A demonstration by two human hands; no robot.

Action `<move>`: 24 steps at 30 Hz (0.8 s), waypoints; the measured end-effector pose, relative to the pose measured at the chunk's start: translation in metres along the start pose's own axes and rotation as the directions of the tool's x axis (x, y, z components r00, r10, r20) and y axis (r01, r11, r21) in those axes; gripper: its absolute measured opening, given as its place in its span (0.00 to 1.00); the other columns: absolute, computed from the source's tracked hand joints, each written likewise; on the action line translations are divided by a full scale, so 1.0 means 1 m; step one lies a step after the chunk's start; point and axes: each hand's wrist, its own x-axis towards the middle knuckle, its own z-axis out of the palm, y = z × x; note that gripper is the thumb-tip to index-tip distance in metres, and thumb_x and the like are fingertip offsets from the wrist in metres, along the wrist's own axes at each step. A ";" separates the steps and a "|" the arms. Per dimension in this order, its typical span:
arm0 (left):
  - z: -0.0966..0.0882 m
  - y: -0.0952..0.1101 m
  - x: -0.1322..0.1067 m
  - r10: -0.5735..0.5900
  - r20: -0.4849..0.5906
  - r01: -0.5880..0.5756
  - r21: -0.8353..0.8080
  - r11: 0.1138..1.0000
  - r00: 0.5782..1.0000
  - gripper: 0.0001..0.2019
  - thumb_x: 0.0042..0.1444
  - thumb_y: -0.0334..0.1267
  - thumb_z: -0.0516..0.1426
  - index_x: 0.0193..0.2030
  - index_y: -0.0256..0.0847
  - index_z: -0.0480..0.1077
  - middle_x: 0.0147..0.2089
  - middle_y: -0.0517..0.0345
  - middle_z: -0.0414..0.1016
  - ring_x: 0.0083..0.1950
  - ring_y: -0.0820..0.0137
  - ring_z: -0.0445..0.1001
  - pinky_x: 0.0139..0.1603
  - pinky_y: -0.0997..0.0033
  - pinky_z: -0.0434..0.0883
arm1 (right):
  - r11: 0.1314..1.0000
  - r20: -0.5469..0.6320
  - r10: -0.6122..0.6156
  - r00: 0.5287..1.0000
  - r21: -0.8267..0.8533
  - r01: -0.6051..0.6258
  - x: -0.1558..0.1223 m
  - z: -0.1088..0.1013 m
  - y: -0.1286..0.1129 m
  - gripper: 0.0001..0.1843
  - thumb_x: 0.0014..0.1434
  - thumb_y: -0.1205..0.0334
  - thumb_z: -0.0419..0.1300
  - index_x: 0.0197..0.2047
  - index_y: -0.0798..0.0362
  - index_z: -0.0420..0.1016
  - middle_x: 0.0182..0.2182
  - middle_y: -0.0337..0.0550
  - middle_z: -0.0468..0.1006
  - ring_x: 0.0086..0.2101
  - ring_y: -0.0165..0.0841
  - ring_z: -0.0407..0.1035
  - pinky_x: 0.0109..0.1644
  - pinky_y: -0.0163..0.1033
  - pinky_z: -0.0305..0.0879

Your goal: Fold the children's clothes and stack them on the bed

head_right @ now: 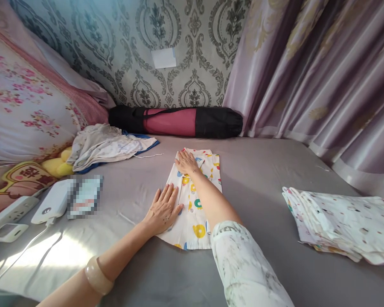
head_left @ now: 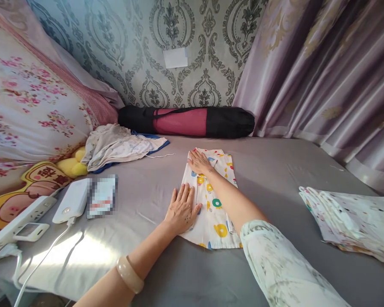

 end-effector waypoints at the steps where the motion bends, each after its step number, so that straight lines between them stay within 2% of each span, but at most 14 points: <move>1: 0.000 0.000 0.000 -0.002 0.005 0.002 -0.002 1.000 1.000 0.33 0.67 0.55 0.39 0.72 0.36 0.53 0.74 0.41 0.48 0.75 0.54 0.46 0.72 0.45 0.49 | 1.000 -0.009 -0.003 1.000 0.003 0.003 0.000 0.001 0.000 0.34 0.70 0.51 0.35 0.73 0.61 0.47 0.72 0.47 0.46 0.70 0.38 0.37 0.72 0.50 0.32; 5: -0.002 -0.001 0.001 -0.007 0.029 0.007 -0.011 1.000 1.000 0.32 0.68 0.54 0.39 0.72 0.38 0.52 0.74 0.41 0.47 0.75 0.53 0.44 0.71 0.43 0.49 | 1.000 -0.036 -0.013 0.999 0.004 0.013 0.001 0.002 0.001 0.34 0.70 0.52 0.36 0.73 0.60 0.48 0.72 0.47 0.47 0.70 0.38 0.38 0.72 0.50 0.32; 9: -0.007 -0.002 0.001 -0.003 0.067 0.006 -0.055 0.998 0.998 0.32 0.68 0.55 0.39 0.72 0.39 0.53 0.74 0.42 0.48 0.75 0.54 0.45 0.70 0.43 0.50 | 0.999 0.004 -0.003 1.000 0.048 0.003 0.000 -0.006 0.002 0.33 0.70 0.52 0.35 0.73 0.57 0.48 0.72 0.46 0.46 0.70 0.36 0.36 0.72 0.49 0.32; 13: -0.017 -0.001 -0.004 0.012 0.051 -0.008 -0.086 0.996 0.999 0.31 0.69 0.53 0.37 0.71 0.40 0.54 0.74 0.43 0.48 0.75 0.55 0.44 0.71 0.41 0.48 | 0.999 -0.078 0.017 0.997 0.043 -0.014 -0.011 -0.018 0.005 0.33 0.70 0.51 0.34 0.72 0.58 0.49 0.72 0.48 0.45 0.70 0.38 0.37 0.71 0.53 0.29; 15: -0.021 0.001 -0.007 0.031 0.050 -0.027 -0.081 0.996 0.998 0.30 0.69 0.52 0.37 0.71 0.39 0.54 0.74 0.43 0.47 0.76 0.55 0.43 0.71 0.40 0.47 | 0.999 -0.079 0.028 0.996 0.024 -0.026 -0.019 -0.020 0.007 0.33 0.70 0.50 0.34 0.72 0.57 0.49 0.72 0.48 0.46 0.70 0.40 0.37 0.71 0.55 0.29; 20: -0.019 0.005 -0.010 0.042 0.111 -0.034 -0.079 0.996 0.993 0.31 0.69 0.51 0.39 0.72 0.36 0.51 0.75 0.43 0.46 0.75 0.55 0.43 0.71 0.42 0.49 | 0.998 -0.031 0.057 0.998 0.013 -0.057 -0.031 -0.013 0.012 0.32 0.70 0.49 0.36 0.72 0.51 0.51 0.72 0.44 0.46 0.70 0.42 0.37 0.70 0.60 0.30; 24: -0.013 0.005 -0.010 0.039 0.079 -0.034 -0.064 0.997 0.996 0.30 0.68 0.51 0.40 0.72 0.38 0.51 0.75 0.44 0.46 0.75 0.55 0.43 0.71 0.42 0.48 | 0.998 -0.066 0.066 0.996 0.016 -0.065 -0.032 -0.007 0.013 0.31 0.69 0.49 0.37 0.72 0.48 0.52 0.72 0.43 0.47 0.70 0.42 0.39 0.70 0.61 0.31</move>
